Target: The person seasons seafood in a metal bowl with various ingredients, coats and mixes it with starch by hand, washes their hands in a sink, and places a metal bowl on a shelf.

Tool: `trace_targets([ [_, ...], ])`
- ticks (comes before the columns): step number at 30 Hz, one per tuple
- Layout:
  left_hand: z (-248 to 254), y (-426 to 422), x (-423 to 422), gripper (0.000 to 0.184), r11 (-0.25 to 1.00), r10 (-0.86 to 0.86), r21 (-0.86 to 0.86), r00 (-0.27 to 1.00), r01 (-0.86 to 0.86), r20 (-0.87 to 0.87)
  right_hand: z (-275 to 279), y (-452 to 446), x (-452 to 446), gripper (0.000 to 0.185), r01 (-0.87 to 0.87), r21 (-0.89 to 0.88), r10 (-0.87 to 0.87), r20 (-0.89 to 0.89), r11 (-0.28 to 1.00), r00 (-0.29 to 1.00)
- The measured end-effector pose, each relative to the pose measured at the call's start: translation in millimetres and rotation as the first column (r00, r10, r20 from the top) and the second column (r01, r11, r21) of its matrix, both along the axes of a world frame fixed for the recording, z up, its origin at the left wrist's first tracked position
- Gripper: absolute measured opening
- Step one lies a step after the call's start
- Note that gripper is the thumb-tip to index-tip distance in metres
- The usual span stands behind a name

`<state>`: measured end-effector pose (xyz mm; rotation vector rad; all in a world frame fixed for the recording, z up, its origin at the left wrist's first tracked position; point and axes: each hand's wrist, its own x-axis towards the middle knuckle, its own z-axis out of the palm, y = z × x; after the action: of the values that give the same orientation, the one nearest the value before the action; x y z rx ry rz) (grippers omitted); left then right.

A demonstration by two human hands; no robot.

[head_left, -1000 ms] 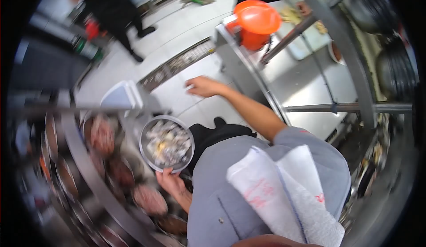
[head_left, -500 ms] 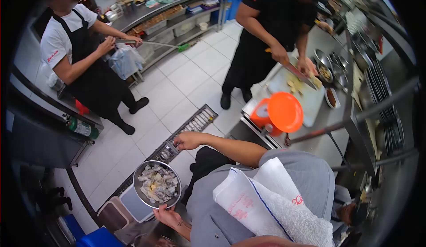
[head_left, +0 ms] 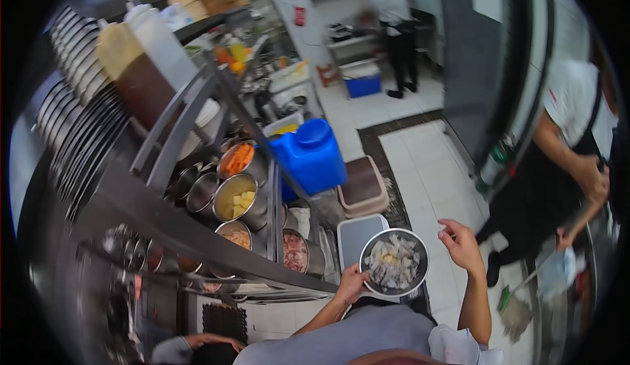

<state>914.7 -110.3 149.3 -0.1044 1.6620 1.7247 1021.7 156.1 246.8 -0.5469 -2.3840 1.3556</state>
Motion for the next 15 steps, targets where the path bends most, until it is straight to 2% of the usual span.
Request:
trace_targets([
  [2,-5.3,20.3,2.4,0.017,0.99,0.136,0.036,0.991,-0.137,0.017,39.0,35.1,-56.4,0.027,-0.146,0.14,0.171,-0.187,0.979,0.967],
  [5,-0.9,10.9,24.2,0.013,0.944,0.321,0.074,0.947,-0.321,0.014,124.6,21.0,-120.4,0.028,-0.288,0.378,0.443,-0.43,0.88,0.787],
  [8,-7.4,13.5,25.0,0.012,0.879,0.47,0.097,0.883,-0.467,-0.01,208.0,-11.2,-195.0,0.028,-0.356,0.578,0.672,-0.544,0.734,0.503],
  [10,-8.0,21.7,29.8,0.012,0.83,0.54,0.151,0.841,-0.538,0.027,254.4,-46.6,-238.7,0.028,-0.35,0.622,0.712,-0.642,0.7,0.285],
  [12,-6.9,26.8,26.0,0.014,0.771,0.619,0.173,0.785,-0.613,0.02,298.8,-92.8,-258.0,0.03,-0.524,0.556,0.687,-0.723,0.645,0.078],
  [14,-13.6,36.8,30.2,0.02,0.681,0.719,0.162,0.694,-0.714,0.037,340.5,-134.7,-276.1,0.033,-0.466,0.582,0.679,-0.732,0.666,0.057],
  [15,-10.4,40.4,29.9,0.026,0.676,0.724,0.169,0.69,-0.717,0.03,360.5,-151.7,-281.5,0.045,-0.489,0.52,0.661,-0.731,0.701,0.171],
])
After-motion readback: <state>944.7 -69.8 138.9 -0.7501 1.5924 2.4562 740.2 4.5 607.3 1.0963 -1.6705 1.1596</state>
